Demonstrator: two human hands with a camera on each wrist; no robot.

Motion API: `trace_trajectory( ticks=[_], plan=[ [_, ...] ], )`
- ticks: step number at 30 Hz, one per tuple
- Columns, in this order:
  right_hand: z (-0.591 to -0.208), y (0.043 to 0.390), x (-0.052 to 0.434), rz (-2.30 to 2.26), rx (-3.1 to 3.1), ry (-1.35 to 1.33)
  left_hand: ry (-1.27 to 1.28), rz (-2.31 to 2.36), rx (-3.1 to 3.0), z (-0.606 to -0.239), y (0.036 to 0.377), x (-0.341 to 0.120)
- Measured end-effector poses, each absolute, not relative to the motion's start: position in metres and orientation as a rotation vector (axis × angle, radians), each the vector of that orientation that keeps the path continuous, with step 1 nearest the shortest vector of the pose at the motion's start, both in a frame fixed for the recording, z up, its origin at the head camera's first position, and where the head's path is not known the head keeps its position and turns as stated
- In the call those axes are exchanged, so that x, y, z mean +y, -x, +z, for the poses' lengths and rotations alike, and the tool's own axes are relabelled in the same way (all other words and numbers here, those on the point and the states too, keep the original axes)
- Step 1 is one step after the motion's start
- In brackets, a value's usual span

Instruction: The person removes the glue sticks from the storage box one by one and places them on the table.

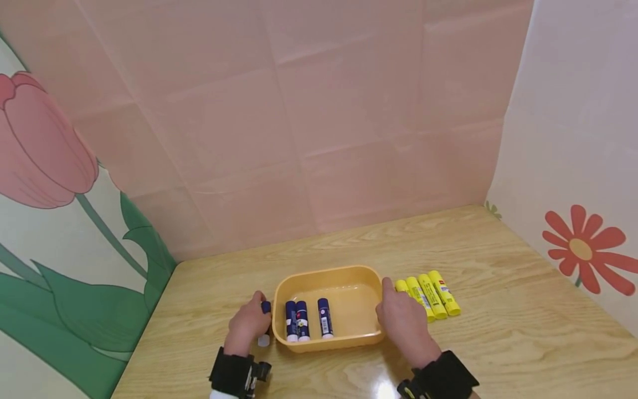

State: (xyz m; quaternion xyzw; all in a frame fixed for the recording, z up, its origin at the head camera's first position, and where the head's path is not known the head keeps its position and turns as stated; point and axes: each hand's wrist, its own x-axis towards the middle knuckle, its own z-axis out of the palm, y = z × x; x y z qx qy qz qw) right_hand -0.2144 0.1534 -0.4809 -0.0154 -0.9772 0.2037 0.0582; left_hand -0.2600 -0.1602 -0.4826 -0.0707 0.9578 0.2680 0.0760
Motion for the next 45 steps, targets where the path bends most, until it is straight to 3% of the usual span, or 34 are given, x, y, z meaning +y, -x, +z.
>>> trace_trajectory(
  ticks=[45],
  plan=[
    [-0.483,0.216,0.153,0.609,-2.968,0.058,0.244,0.707,2.867,-0.472,0.256,-0.158]
  ],
)
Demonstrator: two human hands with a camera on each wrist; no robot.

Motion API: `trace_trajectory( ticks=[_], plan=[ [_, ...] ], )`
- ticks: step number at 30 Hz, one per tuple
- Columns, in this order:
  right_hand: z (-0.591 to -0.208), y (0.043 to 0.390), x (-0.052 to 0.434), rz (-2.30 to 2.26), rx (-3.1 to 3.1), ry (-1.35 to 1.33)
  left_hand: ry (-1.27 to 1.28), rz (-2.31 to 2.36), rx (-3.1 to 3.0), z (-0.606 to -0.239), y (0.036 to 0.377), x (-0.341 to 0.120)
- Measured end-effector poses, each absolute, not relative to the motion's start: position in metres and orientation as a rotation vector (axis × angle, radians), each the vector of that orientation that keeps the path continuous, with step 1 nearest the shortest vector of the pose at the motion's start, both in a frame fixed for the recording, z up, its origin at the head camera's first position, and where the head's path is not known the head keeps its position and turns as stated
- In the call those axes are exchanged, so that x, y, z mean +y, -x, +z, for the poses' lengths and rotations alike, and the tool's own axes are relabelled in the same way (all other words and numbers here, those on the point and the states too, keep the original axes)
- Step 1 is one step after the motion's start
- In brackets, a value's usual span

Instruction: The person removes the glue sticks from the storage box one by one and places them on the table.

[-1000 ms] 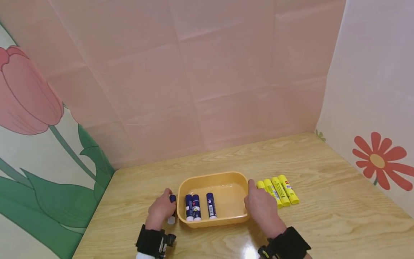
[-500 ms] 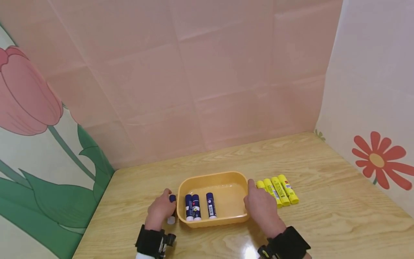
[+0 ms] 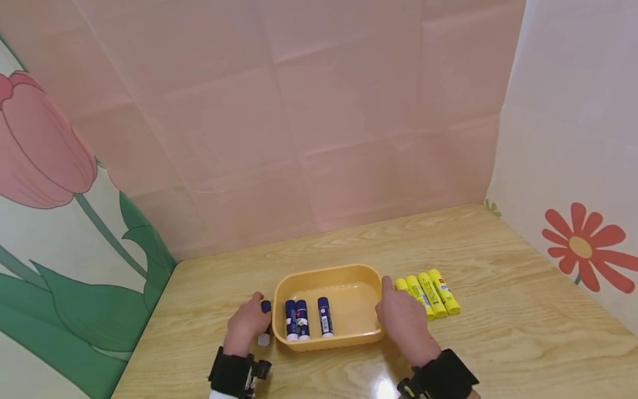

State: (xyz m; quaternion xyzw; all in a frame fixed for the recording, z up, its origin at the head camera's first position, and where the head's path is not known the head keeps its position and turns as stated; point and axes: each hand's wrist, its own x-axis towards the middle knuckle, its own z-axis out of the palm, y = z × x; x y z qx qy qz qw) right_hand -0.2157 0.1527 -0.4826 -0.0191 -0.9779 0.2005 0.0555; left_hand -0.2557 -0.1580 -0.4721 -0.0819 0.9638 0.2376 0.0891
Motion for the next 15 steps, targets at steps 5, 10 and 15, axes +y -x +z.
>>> trace_trajectory(
  ticks=[5,10,15],
  plan=[
    [-0.481,0.215,0.152,0.618,-2.983,0.074,0.256,0.715,2.870,-0.475,0.257,-0.158],
    [-0.480,0.214,0.152,0.621,-2.975,0.076,0.258,0.696,2.890,-0.472,0.257,-0.158],
    [-0.480,0.214,0.152,0.625,-2.972,0.076,0.234,0.637,2.973,-0.465,0.254,-0.156]
  ],
)
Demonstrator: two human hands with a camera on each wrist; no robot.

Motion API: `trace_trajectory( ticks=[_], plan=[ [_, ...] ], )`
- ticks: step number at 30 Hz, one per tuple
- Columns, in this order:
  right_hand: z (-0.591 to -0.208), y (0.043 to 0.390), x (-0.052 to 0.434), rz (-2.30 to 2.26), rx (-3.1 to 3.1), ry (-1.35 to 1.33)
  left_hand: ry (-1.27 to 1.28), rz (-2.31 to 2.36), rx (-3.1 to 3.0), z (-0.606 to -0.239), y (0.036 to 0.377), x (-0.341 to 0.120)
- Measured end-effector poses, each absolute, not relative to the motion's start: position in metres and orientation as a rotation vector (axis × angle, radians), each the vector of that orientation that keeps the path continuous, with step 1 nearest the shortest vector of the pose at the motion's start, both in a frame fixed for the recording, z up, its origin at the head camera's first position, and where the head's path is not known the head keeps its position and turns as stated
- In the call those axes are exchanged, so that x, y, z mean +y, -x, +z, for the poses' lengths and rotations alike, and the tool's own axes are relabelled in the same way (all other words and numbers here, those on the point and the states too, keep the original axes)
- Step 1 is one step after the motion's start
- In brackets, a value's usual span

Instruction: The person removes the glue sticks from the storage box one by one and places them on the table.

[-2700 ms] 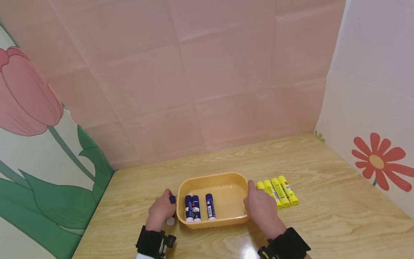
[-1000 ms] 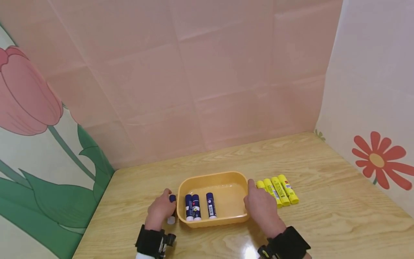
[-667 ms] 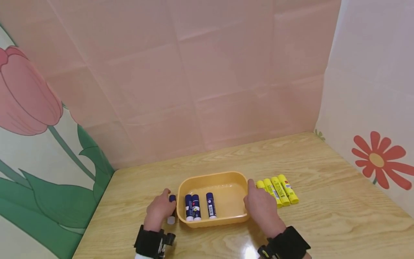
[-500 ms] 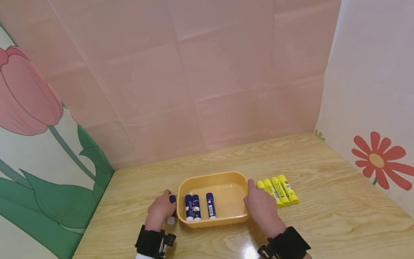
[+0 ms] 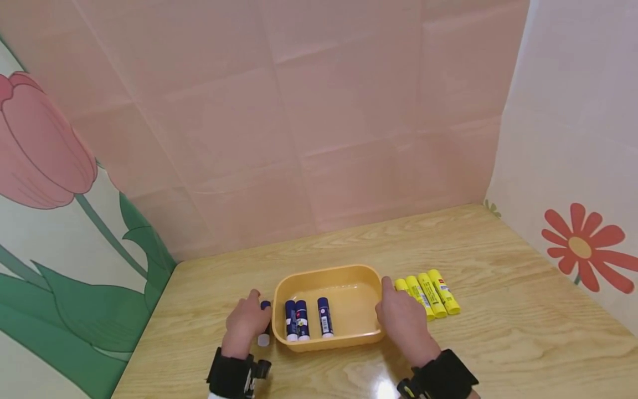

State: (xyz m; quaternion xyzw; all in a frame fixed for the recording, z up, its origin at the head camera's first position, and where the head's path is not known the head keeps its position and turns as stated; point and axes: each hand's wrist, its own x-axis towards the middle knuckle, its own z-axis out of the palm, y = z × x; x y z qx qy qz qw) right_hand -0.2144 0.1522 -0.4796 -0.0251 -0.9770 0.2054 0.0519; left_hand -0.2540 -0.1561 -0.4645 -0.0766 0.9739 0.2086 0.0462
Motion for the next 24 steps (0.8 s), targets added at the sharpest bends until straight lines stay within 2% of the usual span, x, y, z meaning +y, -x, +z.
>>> trace_trajectory(
  ticks=[11,16,24],
  plan=[
    [-0.479,0.214,0.152,0.641,-2.989,0.086,0.054,0.836,3.094,-0.443,0.243,-0.128],
    [-0.480,0.214,0.152,0.643,-2.987,0.084,-0.088,0.865,3.117,-0.452,0.235,-0.101],
    [-0.481,0.213,0.153,0.615,-2.944,0.042,-0.266,0.630,3.201,-0.472,0.231,-0.071]
  ],
)
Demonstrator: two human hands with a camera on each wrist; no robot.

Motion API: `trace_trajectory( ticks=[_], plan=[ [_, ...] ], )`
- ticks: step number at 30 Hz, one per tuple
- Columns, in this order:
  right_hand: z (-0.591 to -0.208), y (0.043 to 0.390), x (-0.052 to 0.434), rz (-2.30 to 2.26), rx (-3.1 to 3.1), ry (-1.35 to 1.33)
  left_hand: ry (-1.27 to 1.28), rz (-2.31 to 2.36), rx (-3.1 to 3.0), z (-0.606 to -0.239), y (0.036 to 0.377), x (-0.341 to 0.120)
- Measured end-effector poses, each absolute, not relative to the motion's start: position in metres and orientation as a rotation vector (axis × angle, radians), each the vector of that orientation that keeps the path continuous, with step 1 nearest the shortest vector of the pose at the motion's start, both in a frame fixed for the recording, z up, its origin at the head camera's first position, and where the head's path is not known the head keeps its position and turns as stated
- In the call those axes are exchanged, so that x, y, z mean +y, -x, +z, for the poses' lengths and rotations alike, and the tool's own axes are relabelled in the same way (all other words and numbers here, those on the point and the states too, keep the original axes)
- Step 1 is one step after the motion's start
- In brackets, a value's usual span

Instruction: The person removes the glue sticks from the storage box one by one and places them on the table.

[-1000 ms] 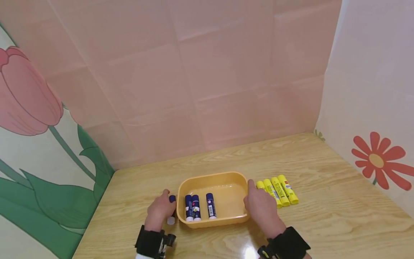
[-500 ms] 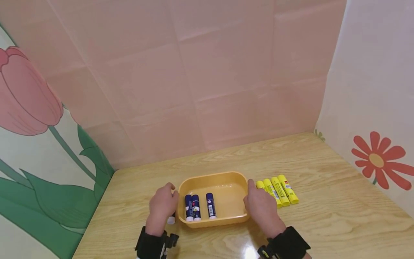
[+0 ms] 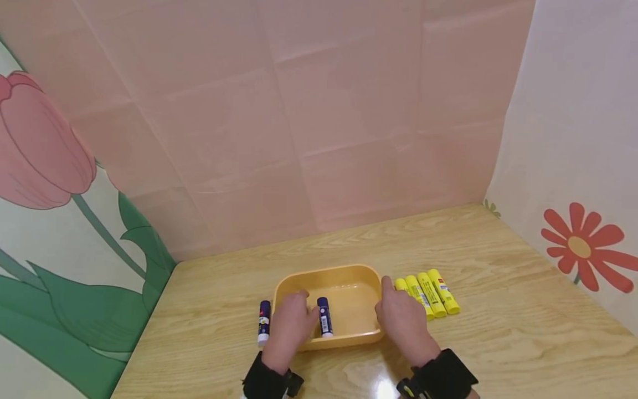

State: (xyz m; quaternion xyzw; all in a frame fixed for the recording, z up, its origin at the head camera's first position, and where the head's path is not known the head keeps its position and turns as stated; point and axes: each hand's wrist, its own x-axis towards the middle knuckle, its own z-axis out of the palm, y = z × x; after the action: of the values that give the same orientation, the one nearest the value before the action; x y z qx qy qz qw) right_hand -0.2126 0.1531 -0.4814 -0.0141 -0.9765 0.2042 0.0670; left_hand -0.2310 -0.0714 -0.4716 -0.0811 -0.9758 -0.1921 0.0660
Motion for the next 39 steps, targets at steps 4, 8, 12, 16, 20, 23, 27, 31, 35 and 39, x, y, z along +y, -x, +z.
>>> trace_trajectory(
  ticks=[4,8,12,16,20,23,27,31,35,39],
  plan=[
    [-0.480,0.212,0.153,0.614,-2.945,0.049,0.267,-0.538,-2.988,-0.477,0.233,-0.065],
    [-0.478,0.212,0.153,0.614,-2.949,0.050,0.253,-0.570,-3.063,-0.480,0.235,-0.061],
    [-0.478,0.212,0.153,0.610,-2.947,0.047,0.226,-0.581,-3.105,-0.480,0.236,-0.059],
    [-0.477,0.213,0.153,0.613,-2.957,0.051,0.226,-0.550,-3.120,-0.481,0.237,-0.058],
    [-0.477,0.213,0.153,0.627,-2.970,0.058,0.249,-0.502,-3.137,-0.482,0.237,-0.056],
    [-0.477,0.213,0.153,0.634,-2.972,0.066,0.271,-0.493,-3.143,-0.482,0.237,-0.056],
    [-0.479,0.213,0.153,0.635,-2.970,0.069,0.313,-0.483,-3.138,-0.483,0.237,-0.057],
    [-0.481,0.213,0.153,0.629,-2.964,0.061,0.348,-0.486,-3.151,-0.485,0.238,-0.057],
    [-0.481,0.212,0.153,0.615,-2.944,0.048,0.353,-0.471,-3.153,-0.487,0.239,-0.057],
    [-0.481,0.212,0.153,0.606,-2.926,0.038,0.351,-0.437,-3.145,-0.488,0.240,-0.056]
  ],
)
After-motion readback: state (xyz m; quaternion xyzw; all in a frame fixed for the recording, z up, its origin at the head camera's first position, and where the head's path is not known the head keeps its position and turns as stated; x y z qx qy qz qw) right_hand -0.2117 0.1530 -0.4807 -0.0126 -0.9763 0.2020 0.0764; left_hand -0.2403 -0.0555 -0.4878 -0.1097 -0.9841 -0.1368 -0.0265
